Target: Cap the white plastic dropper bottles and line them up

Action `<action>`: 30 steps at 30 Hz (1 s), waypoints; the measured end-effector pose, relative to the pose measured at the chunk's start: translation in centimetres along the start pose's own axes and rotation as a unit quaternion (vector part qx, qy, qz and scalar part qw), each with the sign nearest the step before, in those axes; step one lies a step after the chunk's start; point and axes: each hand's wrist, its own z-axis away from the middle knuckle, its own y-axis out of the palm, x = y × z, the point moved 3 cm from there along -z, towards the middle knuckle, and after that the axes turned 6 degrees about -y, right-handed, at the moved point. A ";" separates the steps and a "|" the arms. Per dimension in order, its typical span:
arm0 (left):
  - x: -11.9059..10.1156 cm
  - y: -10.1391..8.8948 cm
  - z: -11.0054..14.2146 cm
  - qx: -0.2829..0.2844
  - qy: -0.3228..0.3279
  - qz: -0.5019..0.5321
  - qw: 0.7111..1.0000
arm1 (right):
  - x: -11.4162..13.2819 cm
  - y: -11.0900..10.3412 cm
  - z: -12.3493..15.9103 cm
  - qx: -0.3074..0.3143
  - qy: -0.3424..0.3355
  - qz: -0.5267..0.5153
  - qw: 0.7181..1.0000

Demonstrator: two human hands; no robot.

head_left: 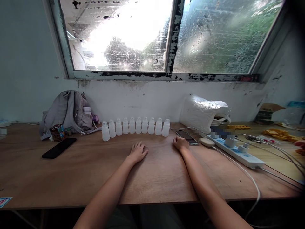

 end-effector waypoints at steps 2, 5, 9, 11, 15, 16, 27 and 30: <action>0.6 -0.8 -0.6 -0.074 -0.001 0.059 0.995 | 0.0 0.0 0.0 -0.001 -0.003 -0.002 1.000; 2.8 -2.9 -1.5 -0.217 -0.057 0.182 0.957 | 0.1 0.1 0.0 -0.023 -0.009 0.001 1.000; 8.1 -5.8 -0.9 -0.402 -0.236 0.265 0.844 | 0.0 0.1 0.5 -0.116 -0.031 0.004 0.993; 10.7 -6.6 0.0 -0.465 -0.332 0.277 0.772 | 0.0 0.0 0.9 -0.162 -0.054 -0.017 0.985; 13.9 -7.0 1.3 -0.506 -0.399 0.263 0.717 | 1.3 0.0 2.0 -0.167 -0.133 -0.076 0.974; 14.3 -7.0 1.4 -0.513 -0.406 0.257 0.711 | 2.0 0.1 2.3 -0.151 -0.159 -0.087 0.972; 17.6 -7.9 -0.3 -0.445 -0.345 0.201 0.802 | 8.5 2.1 4.6 -0.047 -0.328 -0.147 0.932; 18.4 -7.9 -0.6 -0.437 -0.330 0.199 0.813 | 8.3 2.1 4.6 -0.043 -0.329 -0.154 0.931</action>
